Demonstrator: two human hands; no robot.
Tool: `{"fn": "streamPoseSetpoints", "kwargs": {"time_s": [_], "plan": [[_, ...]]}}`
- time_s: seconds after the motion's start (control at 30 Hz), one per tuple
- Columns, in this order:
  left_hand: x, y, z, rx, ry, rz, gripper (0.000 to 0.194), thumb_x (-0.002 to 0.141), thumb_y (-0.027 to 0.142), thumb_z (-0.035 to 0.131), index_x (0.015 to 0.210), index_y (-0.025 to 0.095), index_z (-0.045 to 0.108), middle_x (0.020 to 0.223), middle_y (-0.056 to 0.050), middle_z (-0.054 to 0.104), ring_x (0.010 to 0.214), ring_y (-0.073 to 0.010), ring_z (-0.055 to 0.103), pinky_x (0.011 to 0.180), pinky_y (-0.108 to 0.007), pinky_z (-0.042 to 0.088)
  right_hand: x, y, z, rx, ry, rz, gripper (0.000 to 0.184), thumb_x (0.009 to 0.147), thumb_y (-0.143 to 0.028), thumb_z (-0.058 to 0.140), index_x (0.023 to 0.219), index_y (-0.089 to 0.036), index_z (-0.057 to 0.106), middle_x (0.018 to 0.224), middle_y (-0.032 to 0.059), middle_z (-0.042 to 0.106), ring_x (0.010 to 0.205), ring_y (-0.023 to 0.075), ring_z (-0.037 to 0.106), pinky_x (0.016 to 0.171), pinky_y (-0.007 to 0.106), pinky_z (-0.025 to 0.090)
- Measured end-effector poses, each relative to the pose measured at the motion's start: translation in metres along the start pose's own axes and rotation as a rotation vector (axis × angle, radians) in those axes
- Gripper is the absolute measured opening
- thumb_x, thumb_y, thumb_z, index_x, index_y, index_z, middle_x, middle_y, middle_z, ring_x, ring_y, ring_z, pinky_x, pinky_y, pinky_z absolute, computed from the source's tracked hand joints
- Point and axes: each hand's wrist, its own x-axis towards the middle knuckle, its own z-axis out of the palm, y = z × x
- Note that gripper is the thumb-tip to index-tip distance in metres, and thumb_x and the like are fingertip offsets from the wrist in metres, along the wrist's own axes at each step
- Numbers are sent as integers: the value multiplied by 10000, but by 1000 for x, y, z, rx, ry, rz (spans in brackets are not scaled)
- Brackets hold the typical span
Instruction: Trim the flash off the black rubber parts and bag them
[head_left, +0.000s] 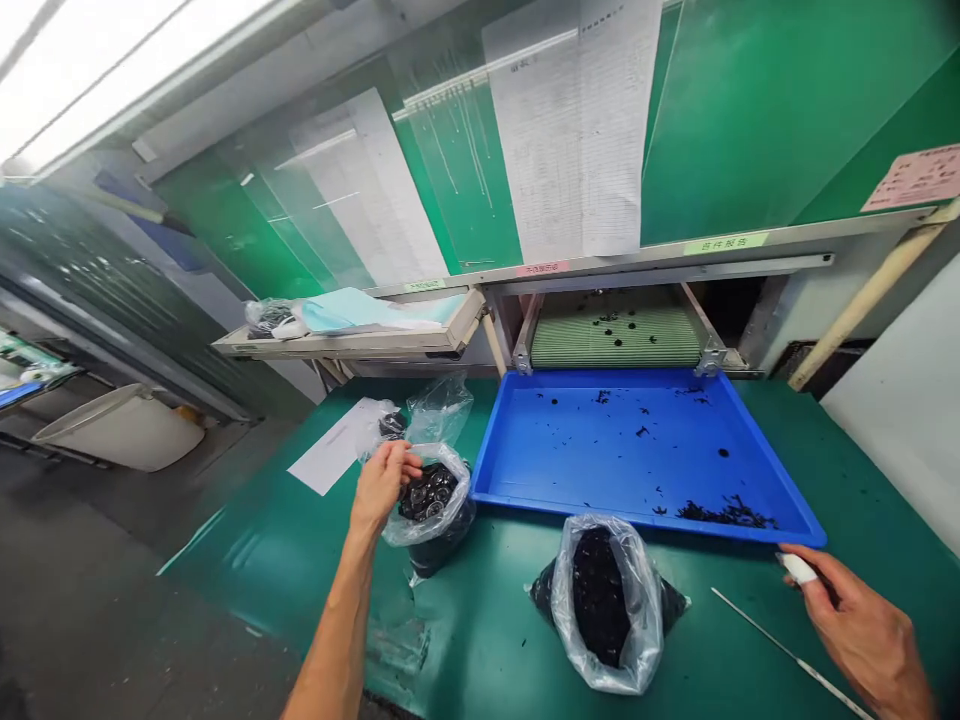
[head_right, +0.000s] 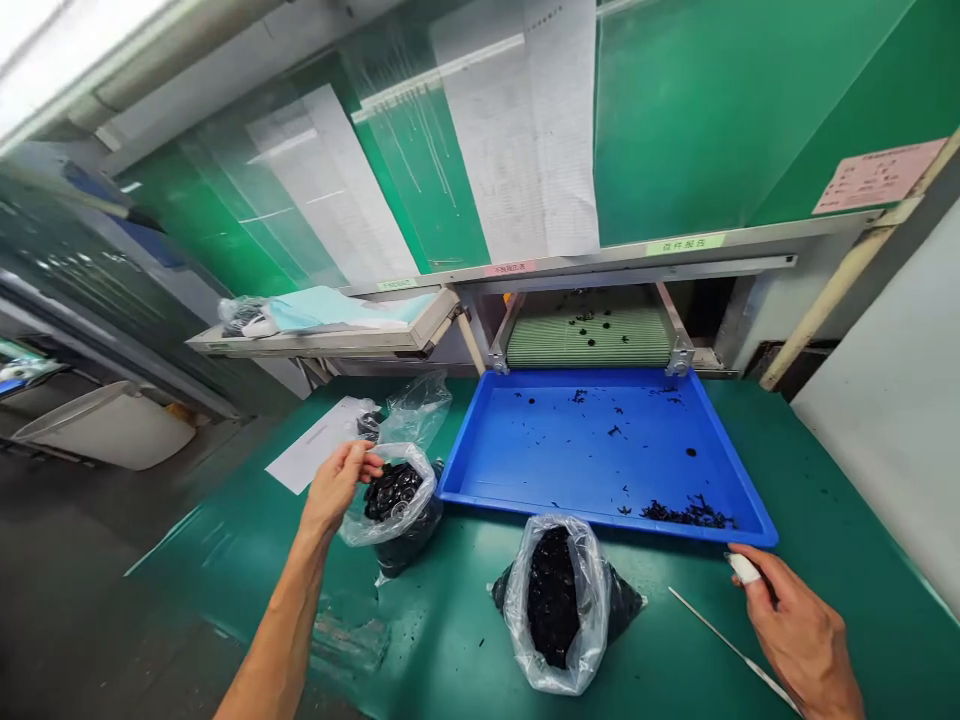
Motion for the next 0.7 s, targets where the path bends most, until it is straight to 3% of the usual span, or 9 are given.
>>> {"fn": "streamPoseSetpoints", "kwargs": {"time_s": [0.1, 0.17, 0.27, 0.37, 0.43, 0.47, 0.57, 0.63, 0.7], "plan": [[-5, 22, 27, -134, 101, 62, 281, 865, 437, 411, 939, 193, 528, 639, 35, 553, 502, -107, 477, 508, -219, 378, -27, 17, -4, -71, -52, -93, 302, 816, -346, 399, 982, -233, 625, 953, 52, 676, 806, 203, 649, 698, 307, 505], [-10, 36, 62, -182, -40, 91, 264, 863, 434, 431, 945, 204, 532, 625, 44, 546, 483, -98, 452, 491, -209, 362, -42, 13, -1, -98, -127, -164, 279, 829, -300, 402, 979, -222, 625, 985, 61, 656, 867, 198, 631, 753, 304, 501], [-19, 56, 136, -207, -382, 119, 277, 835, 436, 474, 951, 202, 563, 633, 29, 577, 493, -114, 476, 494, -223, 377, -54, -3, 9, -236, -112, -142, 256, 819, -214, 414, 975, -224, 617, 981, 71, 628, 832, 206, 597, 727, 325, 491], [-29, 76, 228, -151, -693, 233, 248, 829, 384, 485, 939, 205, 616, 703, 0, 623, 595, -147, 547, 598, -253, 431, -59, -18, 19, -292, -76, -91, 258, 851, -140, 354, 890, -227, 593, 869, 57, 590, 750, 183, 560, 656, 299, 465], [-35, 92, 293, -85, -841, 373, 249, 847, 332, 451, 960, 214, 639, 877, -31, 667, 766, -175, 594, 723, -272, 443, -61, -23, 23, -297, -59, -73, 263, 867, -119, 325, 807, -222, 559, 804, 45, 559, 703, 172, 537, 627, 290, 448], [-37, 99, 323, -46, -883, 451, 254, 853, 305, 441, 983, 215, 640, 968, -42, 663, 871, -186, 592, 801, -278, 429, -63, -23, 25, -296, -47, -69, 261, 868, -111, 320, 786, -220, 543, 789, 42, 552, 689, 169, 531, 625, 291, 445], [-42, 116, 402, -7, -926, 501, 238, 816, 252, 515, 1011, 191, 637, 985, -71, 640, 959, -218, 568, 886, -309, 392, -73, -17, 31, -267, 13, -76, 265, 865, -98, 321, 851, -226, 553, 814, 46, 578, 711, 174, 557, 667, 307, 460], [-46, 120, 438, 15, -905, 492, 262, 808, 225, 523, 1044, 158, 612, 1054, -116, 598, 1031, -254, 532, 918, -355, 368, -80, -9, 37, -238, 48, -86, 299, 870, -119, 336, 996, -250, 573, 890, 57, 617, 790, 193, 593, 707, 315, 476], [-49, 119, 461, 25, -889, 471, 239, 790, 195, 536, 1012, 143, 606, 1088, -141, 561, 1063, -277, 507, 920, -385, 361, -85, -2, 43, -213, 63, -93, 353, 868, -161, 371, 1138, -290, 558, 973, 58, 643, 869, 216, 614, 723, 314, 489]]}}
